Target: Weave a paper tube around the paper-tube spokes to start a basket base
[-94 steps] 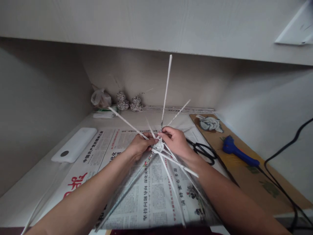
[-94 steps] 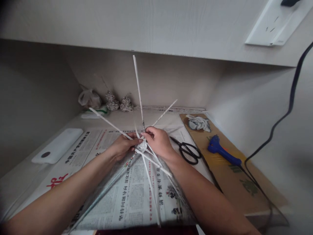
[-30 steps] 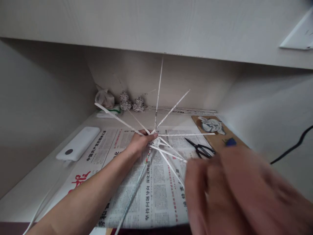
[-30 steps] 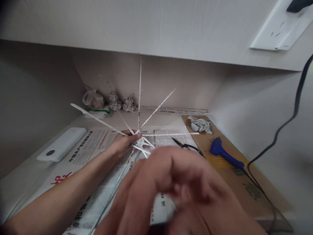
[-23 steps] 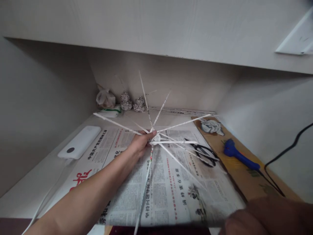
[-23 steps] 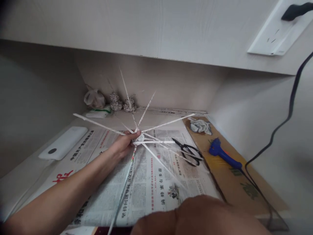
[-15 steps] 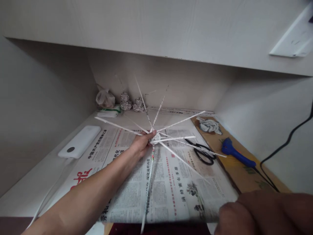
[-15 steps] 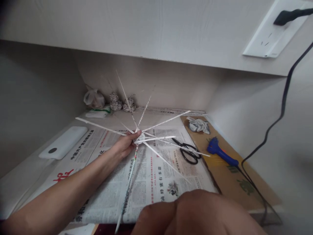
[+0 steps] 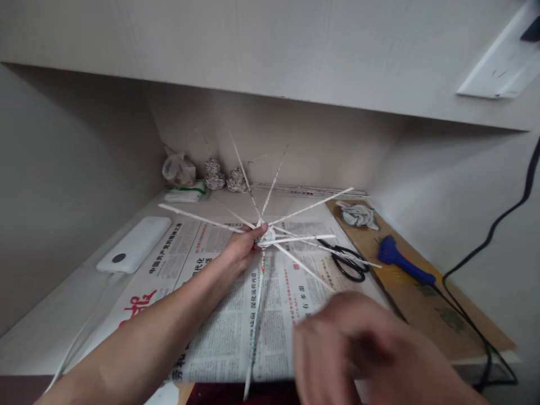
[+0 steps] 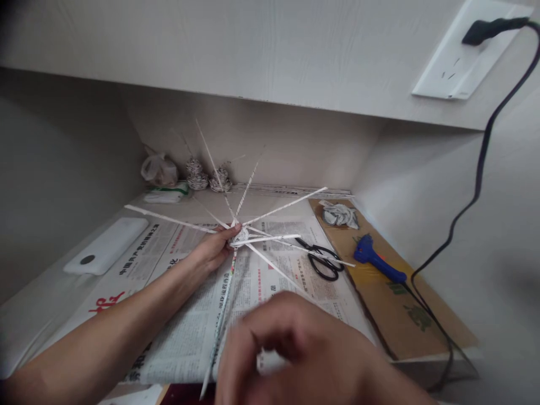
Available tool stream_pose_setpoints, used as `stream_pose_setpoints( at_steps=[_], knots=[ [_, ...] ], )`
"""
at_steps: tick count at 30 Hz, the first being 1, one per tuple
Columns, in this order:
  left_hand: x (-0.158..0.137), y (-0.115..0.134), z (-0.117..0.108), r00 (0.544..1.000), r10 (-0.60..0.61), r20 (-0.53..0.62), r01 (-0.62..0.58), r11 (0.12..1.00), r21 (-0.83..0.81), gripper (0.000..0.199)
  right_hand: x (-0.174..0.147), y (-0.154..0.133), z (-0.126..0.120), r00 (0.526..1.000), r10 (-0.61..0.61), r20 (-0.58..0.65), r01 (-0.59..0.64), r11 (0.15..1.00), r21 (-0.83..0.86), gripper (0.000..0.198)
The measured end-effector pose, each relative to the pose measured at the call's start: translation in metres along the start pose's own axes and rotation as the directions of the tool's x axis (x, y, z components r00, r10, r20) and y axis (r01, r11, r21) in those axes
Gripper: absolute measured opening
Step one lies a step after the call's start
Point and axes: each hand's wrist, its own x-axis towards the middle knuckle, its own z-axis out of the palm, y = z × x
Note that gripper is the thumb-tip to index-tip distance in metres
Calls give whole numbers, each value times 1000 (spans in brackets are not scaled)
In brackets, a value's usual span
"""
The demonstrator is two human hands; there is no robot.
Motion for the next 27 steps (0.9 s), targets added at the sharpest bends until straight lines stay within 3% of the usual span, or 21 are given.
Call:
stream_pose_setpoints(
  at_steps=[1, 2, 5, 7, 12, 15, 18, 23, 27],
  knots=[
    [-2, 1, 1, 1000, 5, 19, -5, 1000, -22, 14, 24, -9, -10, 999, 21, -25, -21, 1000, -6, 37],
    [-4, 2, 2, 999, 14, 36, -12, 999, -44, 14, 43, -9, -19, 984, 78, -160, -85, 996, -33, 34],
    [-8, 4, 5, 996, 44, 73, -37, 996, -86, 14, 74, 24, -36, 816, 86, -572, -213, 964, -158, 28],
    [-9, 4, 5, 994, 49, 96, -40, 995, -92, 14, 82, 49, -43, 726, 53, -686, -179, 977, -115, 39],
    [-9, 1, 5, 993, 68, 100, -59, 994, -90, 17, 103, 61, -47, 619, -12, -786, 86, 995, 53, 36],
    [-11, 0, 6, 988, 66, 136, -54, 995, -89, 17, 118, 54, -46, 591, -12, -807, 221, 964, 147, 37],
    [-13, -2, 8, 991, 59, 117, -48, 994, -95, 16, 128, 53, -47, 569, 35, -822, 278, 932, 233, 34],
    [-12, -7, 8, 993, 69, 94, -59, 992, -108, 15, 136, 58, -53, 476, -80, -876, 289, 955, 69, 28],
    [-11, -11, 9, 996, 63, 58, -57, 994, -91, 16, 138, 64, -60, 450, -195, -871, 237, 967, -94, 24]
  ],
)
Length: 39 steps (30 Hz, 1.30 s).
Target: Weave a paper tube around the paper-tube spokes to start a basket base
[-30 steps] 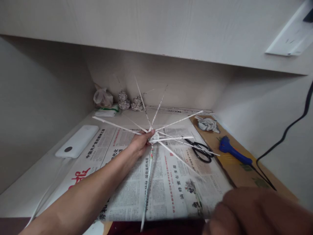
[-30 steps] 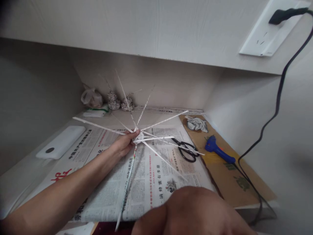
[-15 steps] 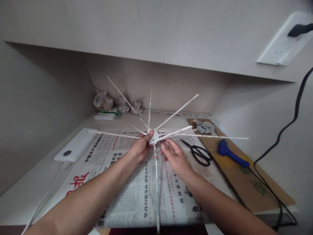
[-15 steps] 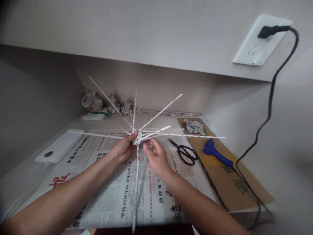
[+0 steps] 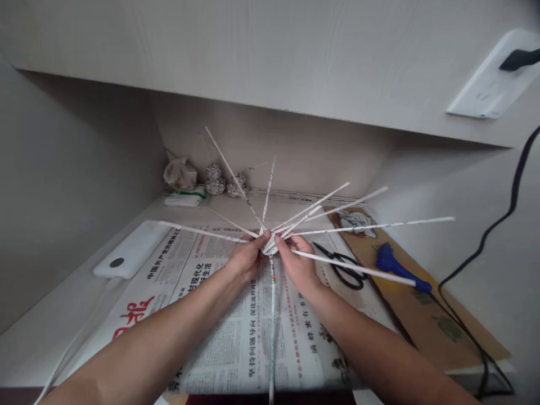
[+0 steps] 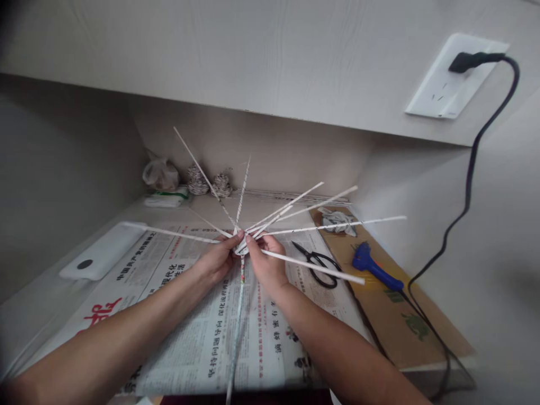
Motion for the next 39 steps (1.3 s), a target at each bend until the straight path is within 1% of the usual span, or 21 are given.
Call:
stream_pose_setpoints(
  at_steps=[3, 6, 8, 10, 12, 14, 16, 18, 20, 23, 25, 27, 29, 31, 33, 36, 38, 39],
  knots=[
    [1, -2, -1, 1000, 1, 1, -1, 1000, 5, 16, 1, 1, -2, 999, -26, 26, 29, 994, -102, 25],
    [2, -2, -3, 1000, -10, -6, 10, 1000, 0, 18, -1, -4, -4, 986, -109, 128, 134, 971, -199, 27],
    [3, -1, -4, 1000, -13, -3, 13, 1000, -1, 19, -2, -7, -6, 970, -139, 199, 184, 956, -230, 30],
    [3, -1, -4, 1000, -15, 8, 15, 1000, -2, 19, -1, -7, -9, 964, -130, 231, 181, 960, -213, 30],
    [2, -1, -3, 1000, -23, 4, 23, 1000, -1, 18, 2, -4, -11, 974, -102, 204, 138, 975, -173, 28],
    [1, -1, -2, 999, -33, -9, 33, 999, 14, 18, 5, 0, -12, 987, -76, 140, 98, 982, -161, 25],
    [1, -3, -2, 1000, -30, -5, 30, 999, 32, 17, 8, 1, -11, 990, -90, 104, 109, 975, -196, 21],
    [2, -4, -3, 1000, -15, 15, 14, 999, 40, 16, 10, 0, -9, 987, -137, 84, 154, 957, -245, 19],
    [3, -5, -4, 1000, -3, 31, 1, 999, 43, 16, 12, 0, -8, 988, -150, 32, 154, 957, -247, 18],
    [3, -7, -5, 999, -2, 46, 0, 999, 49, 15, 13, 3, -7, 997, -70, -30, 65, 988, -142, 21],
    [3, -8, -5, 999, 7, 46, -9, 998, 60, 16, 13, 6, -8, 999, -29, -13, 28, 997, -77, 22],
    [2, -9, -4, 999, 18, 33, -21, 997, 79, 17, 12, 7, -10, 999, -42, 19, 44, 995, -89, 20],
    [0, -10, -3, 1000, 22, 23, -24, 995, 93, 19, 11, 7, -12, 997, -73, 40, 78, 986, -150, 18],
    [0, -10, -2, 1000, 20, 21, -22, 996, 90, 19, 11, 5, -14, 998, -52, 35, 57, 986, -156, 19],
    [-1, -10, -1, 1000, 19, 20, -21, 996, 87, 17, 12, 5, -15, 1000, 3, 8, -3, 996, -88, 20],
    [-2, -10, -1, 1000, 14, 24, -16, 995, 102, 17, 15, 9, -15, 994, 96, -51, -92, 993, 70, 25],
    [-2, -9, 0, 999, 8, 32, -12, 993, 116, 19, 18, 12, -15, 975, 214, -63, -198, 959, 202, 31],
    [-3, -9, 0, 999, 5, 38, -10, 993, 120, 20, 19, 14, -15, 960, 277, -43, -256, 928, 272, 35]
  ],
)
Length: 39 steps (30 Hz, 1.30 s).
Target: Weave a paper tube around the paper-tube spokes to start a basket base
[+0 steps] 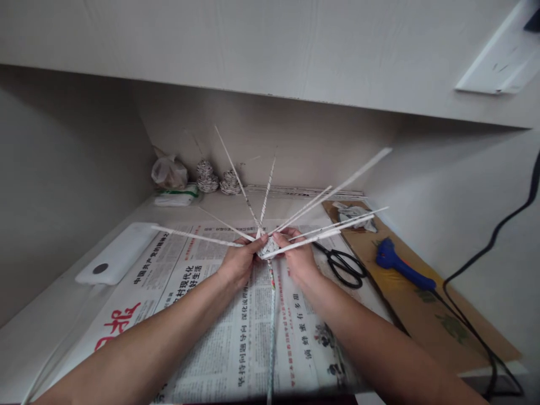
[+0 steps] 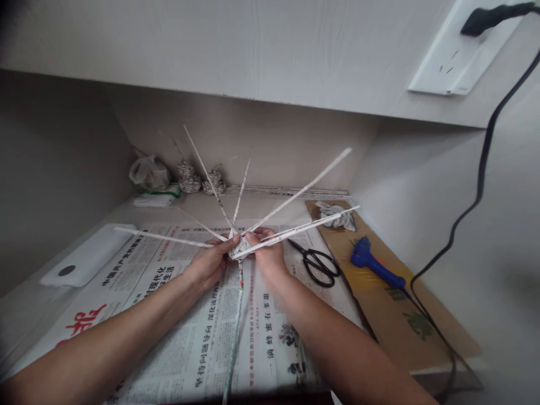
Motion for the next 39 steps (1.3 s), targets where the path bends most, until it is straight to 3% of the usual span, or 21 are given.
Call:
stream_pose_setpoints(
  at_steps=[3, 7, 15, 19, 22, 26, 29, 31, 33, 35, 36, 38, 39],
  knots=[
    [-1, 1, 1, 1000, -6, 23, 5, 1000, 13, 22, 2, 0, 0, 985, 132, 113, -145, 982, 119, 43],
    [-3, 2, 1, 998, -18, 53, 17, 1000, 12, 24, -1, -1, 1, 968, 131, 214, -153, 984, 92, 32],
    [-3, 0, 1, 998, -25, 51, 21, 996, 89, 26, -1, 8, -2, 993, 98, 62, -102, 993, 55, 32],
    [-3, 2, 1, 999, -35, 6, 34, 995, 89, 25, 0, 9, -6, 999, 4, -36, -7, 996, -86, 32],
    [-4, 4, 2, 999, -51, -14, 52, 995, 84, 25, 1, 7, -8, 995, -83, -60, 68, 973, -220, 29],
    [-3, 5, 1, 999, -46, 24, 42, 989, 143, 30, 3, 7, -9, 991, -125, -51, 107, 959, -263, 22],
    [-1, 10, -4, 998, -66, 18, 57, 952, 300, 37, 8, 8, -13, 991, -113, -70, 86, 946, -311, 23],
    [-5, 18, -9, 990, -133, 42, 91, 843, 530, 45, 12, 9, -15, 987, -133, -86, 94, 929, -358, 23],
    [-19, 29, -9, 942, -309, 132, 108, 651, 751, 54, 17, 9, -18, 982, -173, -78, 128, 909, -396, 21],
    [-44, 37, 0, 848, -457, 268, 22, 536, 844, 51, 19, 9, -19, 981, -190, -48, 149, 883, -444, 19],
    [-58, 39, 9, 816, -447, 366, -80, 540, 838, 50, 20, 9, -19, 982, -186, -30, 150, 869, -471, 19],
    [-87, 37, 34, 749, -241, 617, -419, 548, 724, 42, 18, 8, -19, 984, -176, -6, 147, 843, -517, 18],
    [-98, 32, 48, 669, -136, 731, -597, 486, 638, 37, 16, 8, -20, 984, -175, 1, 149, 834, -531, 18]
  ],
)
